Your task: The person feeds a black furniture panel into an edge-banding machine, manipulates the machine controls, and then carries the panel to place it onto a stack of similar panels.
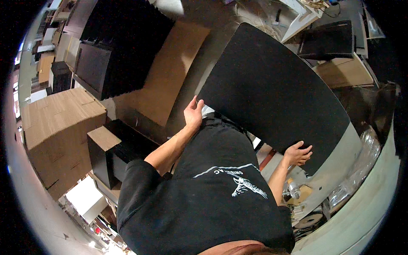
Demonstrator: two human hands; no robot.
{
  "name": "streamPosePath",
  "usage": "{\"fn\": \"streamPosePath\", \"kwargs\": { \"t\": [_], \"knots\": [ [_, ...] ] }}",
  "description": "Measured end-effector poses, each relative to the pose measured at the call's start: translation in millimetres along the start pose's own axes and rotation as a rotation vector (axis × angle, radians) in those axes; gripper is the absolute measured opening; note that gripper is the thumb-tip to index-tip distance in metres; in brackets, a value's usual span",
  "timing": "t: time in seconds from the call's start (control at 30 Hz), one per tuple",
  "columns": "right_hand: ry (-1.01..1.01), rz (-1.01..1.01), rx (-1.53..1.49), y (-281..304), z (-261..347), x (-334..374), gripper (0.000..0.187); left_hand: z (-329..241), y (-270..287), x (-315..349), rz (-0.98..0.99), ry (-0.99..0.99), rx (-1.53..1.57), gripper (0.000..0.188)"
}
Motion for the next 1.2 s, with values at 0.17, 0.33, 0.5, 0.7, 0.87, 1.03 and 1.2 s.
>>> {"fn": "streamPosePath", "kwargs": {
  "t": [0.17,0.33,0.5,0.7,0.87,1.03,1.2],
  "knots": [
    [0.075,-0.125,-0.013,17.3,3.4,-2.7,0.055,-27.0,-10.0,-19.7,0.109,0.011,-0.256,0.049],
    [0.172,-0.112,-0.1,50.1,29.4,-18.3,0.053,-70.4,-11.9,-76.6,0.444,0.228,-0.135,0.068],
    [0.075,-0.134,-0.191,29.2,-13.2,-19.3,0.059,-91.8,-101.1,-150.5,0.85,0.238,-0.077,0.09],
    [-0.111,-0.233,-0.245,57.1,-78.0,-39.3,0.057,-84.5,-122.8,-192.5,0.675,0.087,-0.316,0.101],
    [-0.586,-0.217,-0.187,68.7,-154.4,-74.0,0.065,-87.3,-128.4,-180.2,0.554,0.087,-0.398,0.108],
    [-0.716,-0.11,-0.553,54.5,-173.0,-81.8,0.068,-84.1,-127.4,-192.0,0.567,0.081,-0.318,0.106],
    [-0.72,-0.289,-0.573,29.8,-182.0,-84.2,0.07,-79.4,-127.7,-194.1,0.586,0.121,-0.297,0.105]
  ]
}}
Point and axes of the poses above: each hand's wrist, its own x-axis away from the middle knuckle, its own y-axis out of the back of the hand, z = x × y, the point moved 4 cm from there along -x, towards the middle knuckle, and after that the axes turned 12 degrees about z, right-handed, at the moved point
